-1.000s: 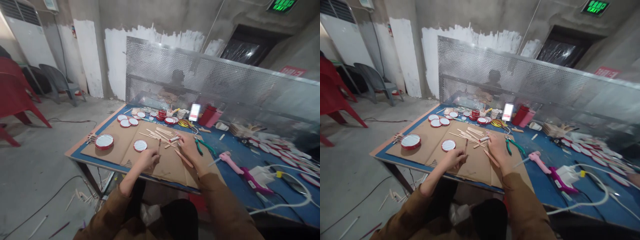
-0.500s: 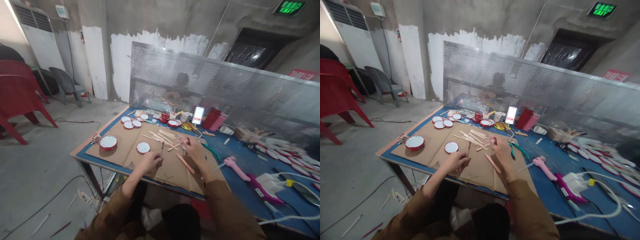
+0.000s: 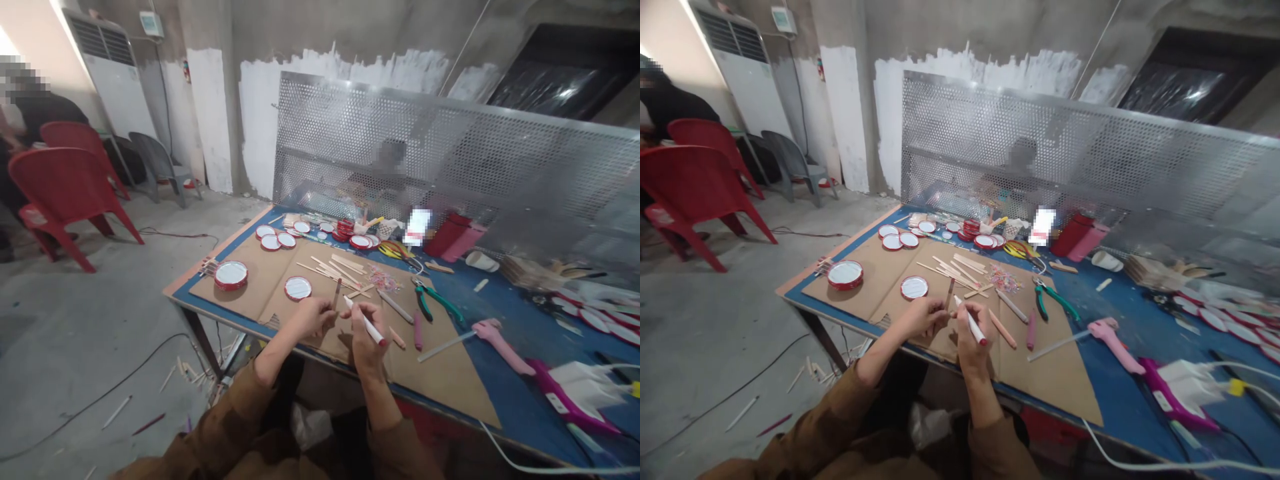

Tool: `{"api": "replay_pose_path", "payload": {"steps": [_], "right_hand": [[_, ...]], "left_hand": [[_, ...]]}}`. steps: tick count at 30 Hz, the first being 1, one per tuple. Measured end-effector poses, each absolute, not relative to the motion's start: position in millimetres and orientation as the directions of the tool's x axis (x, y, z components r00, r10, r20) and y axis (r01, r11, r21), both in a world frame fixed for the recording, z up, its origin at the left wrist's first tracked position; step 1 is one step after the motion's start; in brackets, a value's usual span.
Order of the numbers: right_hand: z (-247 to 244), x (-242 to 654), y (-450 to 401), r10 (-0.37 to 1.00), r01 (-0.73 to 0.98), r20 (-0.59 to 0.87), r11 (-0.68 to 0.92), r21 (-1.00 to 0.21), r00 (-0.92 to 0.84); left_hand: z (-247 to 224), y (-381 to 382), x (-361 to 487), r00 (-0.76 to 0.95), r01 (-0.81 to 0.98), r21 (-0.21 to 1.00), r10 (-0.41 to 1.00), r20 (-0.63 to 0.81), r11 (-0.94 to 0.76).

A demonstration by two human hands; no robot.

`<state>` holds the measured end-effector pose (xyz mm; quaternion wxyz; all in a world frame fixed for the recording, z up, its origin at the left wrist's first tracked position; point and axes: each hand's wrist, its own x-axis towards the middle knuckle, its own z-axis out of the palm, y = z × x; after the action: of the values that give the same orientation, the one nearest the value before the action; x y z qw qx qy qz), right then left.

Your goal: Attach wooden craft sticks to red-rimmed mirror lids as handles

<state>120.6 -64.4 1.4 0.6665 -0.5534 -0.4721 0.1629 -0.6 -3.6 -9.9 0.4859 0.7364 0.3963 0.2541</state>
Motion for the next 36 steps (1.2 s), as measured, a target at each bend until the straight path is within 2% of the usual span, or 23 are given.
{"api": "replay_pose_path", "payload": {"steps": [9,18,24,30,34,36], "right_hand": [[-4,125,-62,0.729,0.566,0.567,0.3,-0.768,0.383],[-1,124,-63,0.761,0.509,0.51,0.278,-0.815,0.4],[5,123,-69,0.803,0.434,0.421,0.228,-0.871,0.423],[4,122,-71,0.784,0.494,0.498,0.288,-0.82,0.369],[-1,121,-71,0.801,0.506,0.495,0.289,-0.813,0.338],[-1,124,-71,0.777,0.569,0.535,0.287,-0.771,0.332]], "left_hand": [[-10,-2,-1,0.557,0.387,0.883,0.83,0.003,-0.264],[-15,-3,-1,0.561,0.381,0.884,0.827,0.011,-0.27],[-12,-2,-1,0.557,0.392,0.884,0.83,-0.007,-0.256],[-10,-4,-1,0.557,0.384,0.897,0.829,-0.037,-0.218],[-11,-2,-3,0.535,0.406,0.88,0.845,-0.011,-0.246],[-11,-1,-3,0.547,0.408,0.883,0.836,-0.032,-0.234]]}}
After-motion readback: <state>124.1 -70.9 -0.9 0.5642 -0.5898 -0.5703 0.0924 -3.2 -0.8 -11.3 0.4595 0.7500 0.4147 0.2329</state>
